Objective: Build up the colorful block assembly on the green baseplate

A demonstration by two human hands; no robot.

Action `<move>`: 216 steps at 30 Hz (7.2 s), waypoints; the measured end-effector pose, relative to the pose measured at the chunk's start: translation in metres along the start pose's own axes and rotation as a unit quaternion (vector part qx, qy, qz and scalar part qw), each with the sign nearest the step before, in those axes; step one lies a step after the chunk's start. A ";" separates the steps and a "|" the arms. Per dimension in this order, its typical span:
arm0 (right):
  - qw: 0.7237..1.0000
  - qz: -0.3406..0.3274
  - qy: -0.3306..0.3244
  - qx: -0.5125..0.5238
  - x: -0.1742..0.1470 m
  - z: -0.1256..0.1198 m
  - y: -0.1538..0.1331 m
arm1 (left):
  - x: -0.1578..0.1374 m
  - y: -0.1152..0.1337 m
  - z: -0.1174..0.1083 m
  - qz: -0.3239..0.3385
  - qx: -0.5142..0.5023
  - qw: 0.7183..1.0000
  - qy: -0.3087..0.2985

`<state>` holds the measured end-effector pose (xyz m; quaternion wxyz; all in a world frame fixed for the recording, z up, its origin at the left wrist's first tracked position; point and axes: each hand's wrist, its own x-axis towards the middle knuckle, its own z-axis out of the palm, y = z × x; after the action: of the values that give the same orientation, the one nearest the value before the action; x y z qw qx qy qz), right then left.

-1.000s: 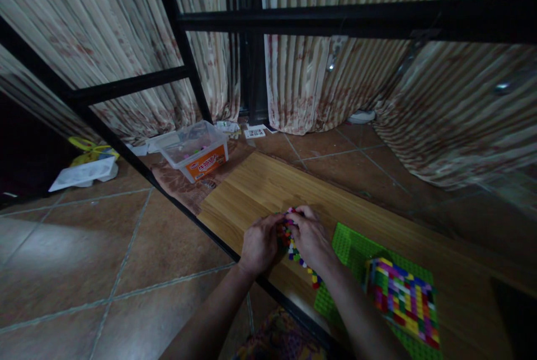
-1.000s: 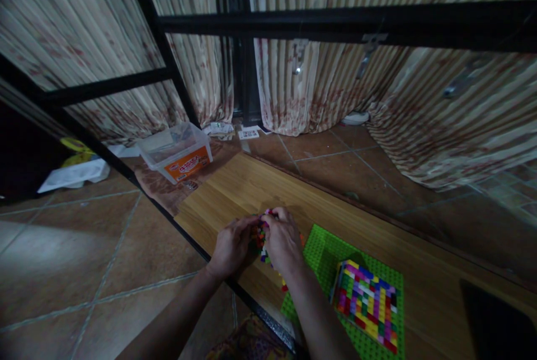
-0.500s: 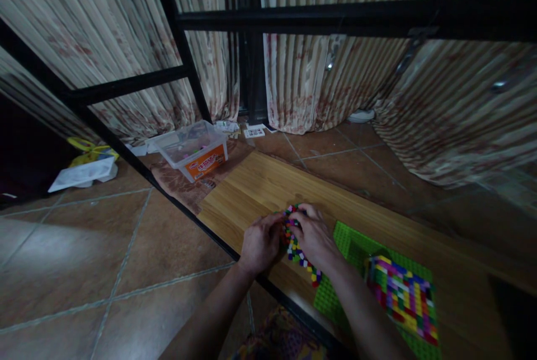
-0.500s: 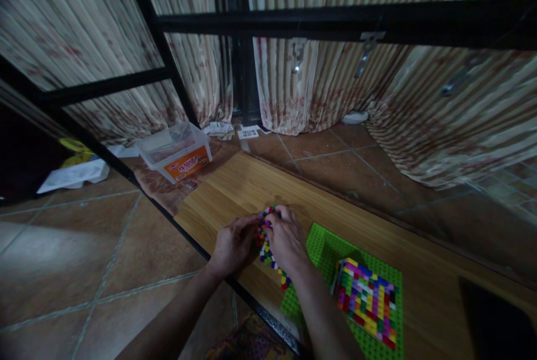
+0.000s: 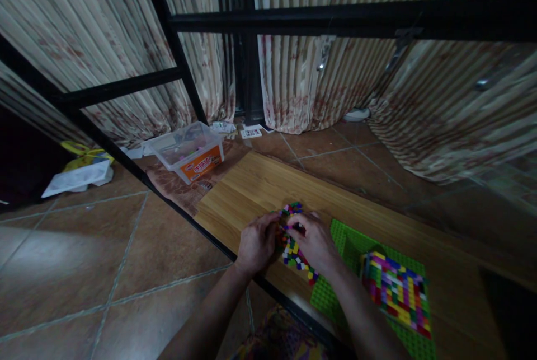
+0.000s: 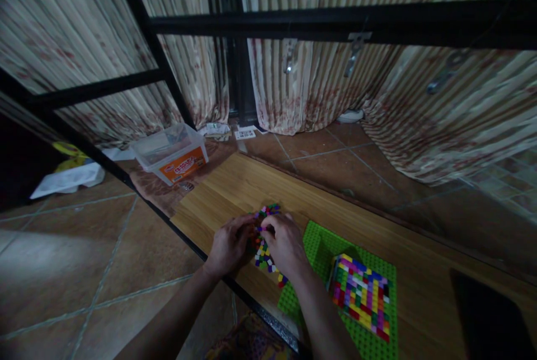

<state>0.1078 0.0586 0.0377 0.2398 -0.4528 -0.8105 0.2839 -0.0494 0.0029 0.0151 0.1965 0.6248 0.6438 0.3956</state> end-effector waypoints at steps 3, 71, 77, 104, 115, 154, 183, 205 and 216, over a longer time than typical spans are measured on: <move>0.996 0.047 0.013 0.076 -0.005 -0.005 -0.003 | -0.001 0.002 -0.003 0.009 -0.021 0.999 0.028; 0.981 0.131 0.025 -0.140 0.013 -0.020 0.015 | 0.044 0.036 -0.004 0.044 0.183 0.974 -0.130; 0.982 0.147 0.029 -0.116 0.011 -0.023 0.012 | 0.042 0.019 -0.011 -0.021 0.106 0.993 -0.040; 0.986 0.150 0.065 -0.022 -0.004 -0.029 0.015 | 0.037 0.008 0.008 -0.003 -0.039 0.999 -0.033; 0.965 0.192 0.005 -0.178 -0.016 -0.037 0.008 | -0.019 0.024 -0.015 0.061 0.094 0.986 -0.127; 0.991 0.110 0.072 -0.028 -0.025 -0.015 -0.002 | -0.009 0.000 -0.009 0.091 0.048 0.990 -0.095; 0.953 0.155 -0.013 -0.260 -0.070 -0.009 -0.024 | -0.029 -0.001 -0.020 -0.001 0.057 0.997 -0.055; 0.989 0.039 0.036 -0.140 -0.065 0.016 -0.029 | -0.036 0.008 -0.017 0.015 0.034 0.999 -0.037; 0.992 0.020 0.052 -0.116 -0.069 0.011 -0.029 | -0.029 0.014 -0.006 -0.016 0.097 0.995 -0.021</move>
<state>0.1160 -0.0160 0.0400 0.2222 -0.5075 -0.8153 0.1687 -0.0407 -0.0276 0.0217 0.1544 0.6385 0.6851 0.3148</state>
